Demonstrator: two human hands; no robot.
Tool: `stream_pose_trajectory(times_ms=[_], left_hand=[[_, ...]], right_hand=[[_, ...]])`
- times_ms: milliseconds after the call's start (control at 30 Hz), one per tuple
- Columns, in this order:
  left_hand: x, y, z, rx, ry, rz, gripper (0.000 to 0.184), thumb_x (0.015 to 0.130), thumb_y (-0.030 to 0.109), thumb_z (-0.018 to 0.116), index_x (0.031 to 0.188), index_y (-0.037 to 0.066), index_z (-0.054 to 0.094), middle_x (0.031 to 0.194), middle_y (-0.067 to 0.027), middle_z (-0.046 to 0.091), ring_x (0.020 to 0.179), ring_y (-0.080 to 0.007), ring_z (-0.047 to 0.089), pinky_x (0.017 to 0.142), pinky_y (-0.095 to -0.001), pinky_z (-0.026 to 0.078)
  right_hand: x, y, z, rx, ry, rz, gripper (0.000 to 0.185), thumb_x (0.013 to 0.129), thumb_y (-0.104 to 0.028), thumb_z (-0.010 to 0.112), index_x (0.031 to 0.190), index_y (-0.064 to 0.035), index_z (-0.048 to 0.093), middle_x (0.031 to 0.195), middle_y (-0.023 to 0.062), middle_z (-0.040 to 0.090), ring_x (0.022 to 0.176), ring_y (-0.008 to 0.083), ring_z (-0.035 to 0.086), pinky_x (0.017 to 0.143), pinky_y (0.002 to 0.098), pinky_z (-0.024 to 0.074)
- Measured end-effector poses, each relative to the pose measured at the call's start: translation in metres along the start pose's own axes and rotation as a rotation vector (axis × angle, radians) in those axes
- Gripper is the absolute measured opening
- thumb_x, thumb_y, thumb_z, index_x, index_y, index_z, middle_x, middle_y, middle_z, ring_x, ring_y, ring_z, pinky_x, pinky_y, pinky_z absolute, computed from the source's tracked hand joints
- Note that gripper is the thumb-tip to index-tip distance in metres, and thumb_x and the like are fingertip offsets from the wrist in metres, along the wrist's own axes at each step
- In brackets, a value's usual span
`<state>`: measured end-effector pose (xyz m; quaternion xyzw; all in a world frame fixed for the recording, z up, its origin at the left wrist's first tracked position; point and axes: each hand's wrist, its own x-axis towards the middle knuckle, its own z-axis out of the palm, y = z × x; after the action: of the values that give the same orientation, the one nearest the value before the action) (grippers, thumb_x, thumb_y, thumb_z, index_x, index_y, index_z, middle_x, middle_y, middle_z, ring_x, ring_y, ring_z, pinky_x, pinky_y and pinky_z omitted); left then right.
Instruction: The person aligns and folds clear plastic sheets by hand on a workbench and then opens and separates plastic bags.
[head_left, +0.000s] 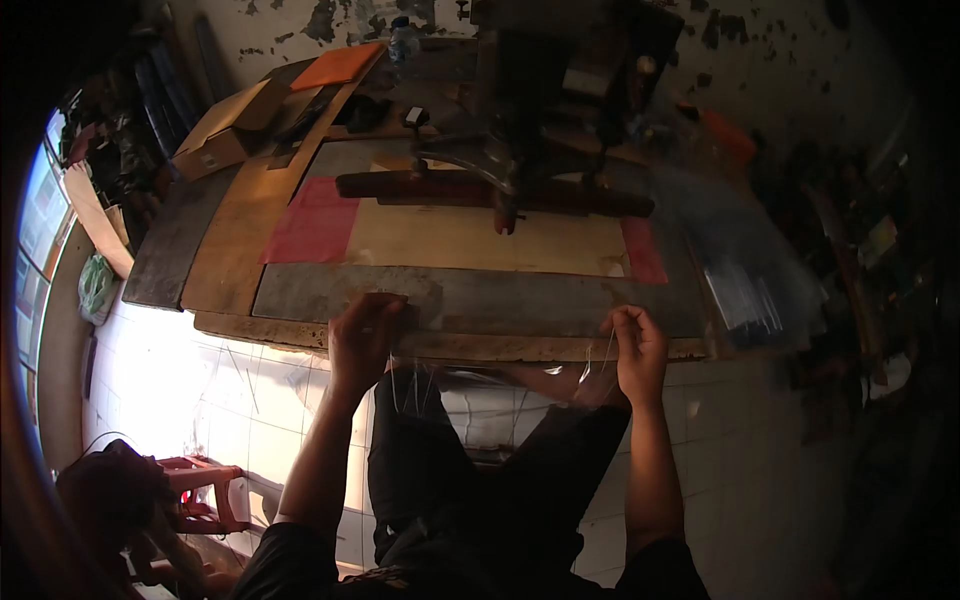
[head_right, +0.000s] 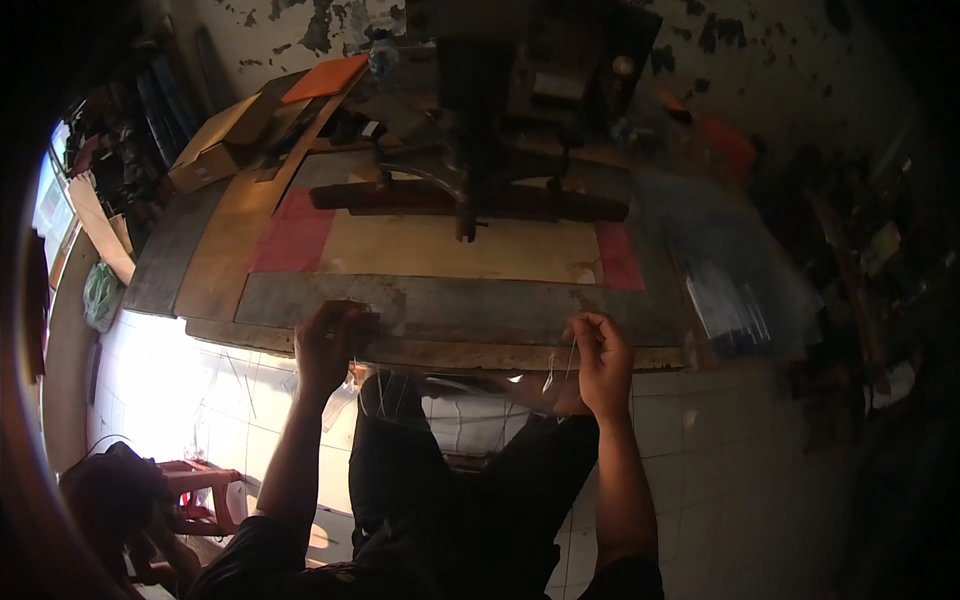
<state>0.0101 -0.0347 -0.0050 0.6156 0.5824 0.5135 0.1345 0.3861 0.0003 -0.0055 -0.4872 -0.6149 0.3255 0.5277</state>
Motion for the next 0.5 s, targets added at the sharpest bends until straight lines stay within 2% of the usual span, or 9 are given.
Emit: stream_pose_trajectory(times_ms=[100, 233, 300, 367, 500], left_hand=[[-0.0027, -0.0074, 0.0067, -0.115, 0.022, -0.054, 0.010, 0.101, 0.011, 0.069, 0.103, 0.004, 0.075, 0.089, -0.0105, 0.080, 0.081, -0.0181, 0.079, 0.070, -0.0304, 0.058], [0.0004, -0.0005, 0.0112, -0.159, 0.041, -0.070, 0.011, 0.102, 0.011, 0.069, 0.104, 0.003, 0.075, 0.085, -0.0092, 0.080, 0.073, -0.0135, 0.076, 0.065, -0.0280, 0.056], [0.0001, -0.0004, 0.0107, -0.195, 0.017, -0.189, 0.012, 0.102, 0.011, 0.069, 0.105, 0.001, 0.075, 0.084, -0.0081, 0.080, 0.070, -0.0100, 0.072, 0.063, -0.0261, 0.054], [-0.0005, -0.0050, 0.0114, -0.212, 0.009, -0.209, 0.012, 0.102, 0.011, 0.069, 0.105, 0.001, 0.074, 0.084, -0.0080, 0.080, 0.068, -0.0089, 0.071, 0.062, -0.0256, 0.054], [-0.0004, -0.0060, 0.0111, -0.305, -0.007, -0.288, 0.013, 0.103, 0.011, 0.068, 0.106, 0.000, 0.074, 0.084, -0.0078, 0.080, 0.068, -0.0077, 0.069, 0.062, -0.0253, 0.053]], right_hand=[[-0.0036, -0.0003, -0.0045, 0.048, -0.051, 0.019, 0.018, 0.109, -0.016, 0.060, 0.108, 0.0007, 0.068, 0.091, 0.0038, 0.069, 0.090, 0.0088, 0.064, 0.085, 0.0252, 0.0491], [-0.0043, -0.0013, -0.0050, 0.059, -0.057, 0.016, 0.012, 0.103, -0.011, 0.067, 0.105, -0.0004, 0.071, 0.090, 0.0023, 0.069, 0.087, 0.0098, 0.064, 0.082, 0.0275, 0.0512], [-0.0047, 0.0001, -0.0042, 0.076, -0.065, 0.021, 0.010, 0.101, -0.010, 0.069, 0.105, -0.0006, 0.071, 0.091, 0.0023, 0.070, 0.088, 0.0097, 0.065, 0.082, 0.0272, 0.0514], [-0.0033, 0.0024, -0.0042, 0.066, -0.100, -0.019, 0.011, 0.098, -0.010, 0.074, 0.103, -0.0009, 0.073, 0.094, 0.0025, 0.073, 0.090, 0.0096, 0.067, 0.083, 0.0265, 0.0519], [-0.0020, 0.0082, -0.0087, 0.090, -0.114, 0.050, 0.011, 0.098, -0.010, 0.075, 0.102, -0.0002, 0.074, 0.096, 0.0029, 0.075, 0.092, 0.0100, 0.068, 0.084, 0.0264, 0.0525]])
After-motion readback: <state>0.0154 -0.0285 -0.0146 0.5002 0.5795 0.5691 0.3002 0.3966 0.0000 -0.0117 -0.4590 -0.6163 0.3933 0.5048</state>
